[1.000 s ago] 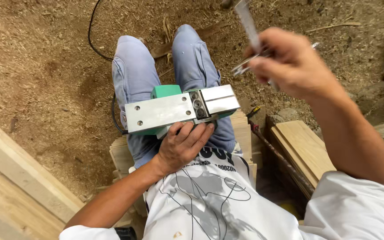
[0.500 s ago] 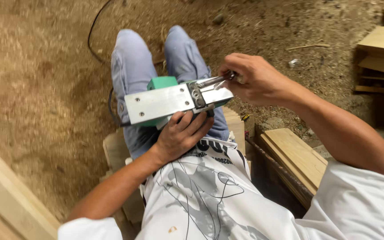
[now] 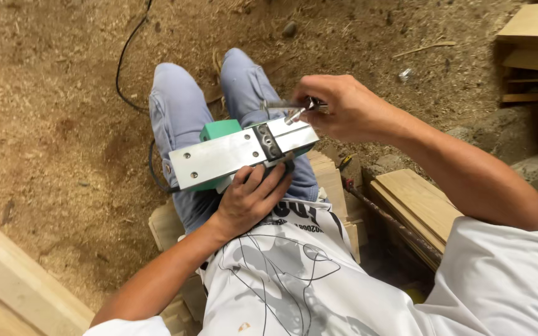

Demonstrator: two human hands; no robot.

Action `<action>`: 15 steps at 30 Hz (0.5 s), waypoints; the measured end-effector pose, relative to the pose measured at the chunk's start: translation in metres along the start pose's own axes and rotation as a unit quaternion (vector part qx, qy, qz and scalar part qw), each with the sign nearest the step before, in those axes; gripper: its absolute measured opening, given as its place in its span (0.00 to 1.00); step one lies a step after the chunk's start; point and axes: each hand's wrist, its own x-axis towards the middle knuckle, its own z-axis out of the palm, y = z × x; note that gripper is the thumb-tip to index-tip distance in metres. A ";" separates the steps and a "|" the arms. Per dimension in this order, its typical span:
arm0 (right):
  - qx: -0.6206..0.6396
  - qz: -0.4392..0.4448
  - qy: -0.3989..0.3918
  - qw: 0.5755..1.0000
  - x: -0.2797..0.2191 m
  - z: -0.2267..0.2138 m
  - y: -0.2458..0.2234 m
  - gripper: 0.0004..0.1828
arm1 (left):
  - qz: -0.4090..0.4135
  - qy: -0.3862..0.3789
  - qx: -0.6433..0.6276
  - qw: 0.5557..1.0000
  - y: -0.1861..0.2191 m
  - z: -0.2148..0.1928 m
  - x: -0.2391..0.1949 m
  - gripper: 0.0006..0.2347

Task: The person sits on a wooden plank on the ground and adjusts a green electric planer resting on their lap. They use a wrench to tighten or loosen screws on the tool's base plate and handle the device with both hands throughout the clip.

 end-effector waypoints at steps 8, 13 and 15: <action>-0.186 -0.178 -0.080 0.963 0.028 0.024 0.008 0.15 | -0.013 -0.001 -0.009 1.000 0.007 -0.003 0.005 0.12; -0.219 -0.246 -0.072 0.942 0.049 0.038 0.016 0.15 | -0.013 -0.002 -0.001 1.000 0.007 -0.005 0.004 0.12; -0.223 -0.254 -0.081 0.938 0.053 0.041 0.018 0.13 | -0.015 0.000 -0.003 1.000 0.008 -0.004 0.004 0.11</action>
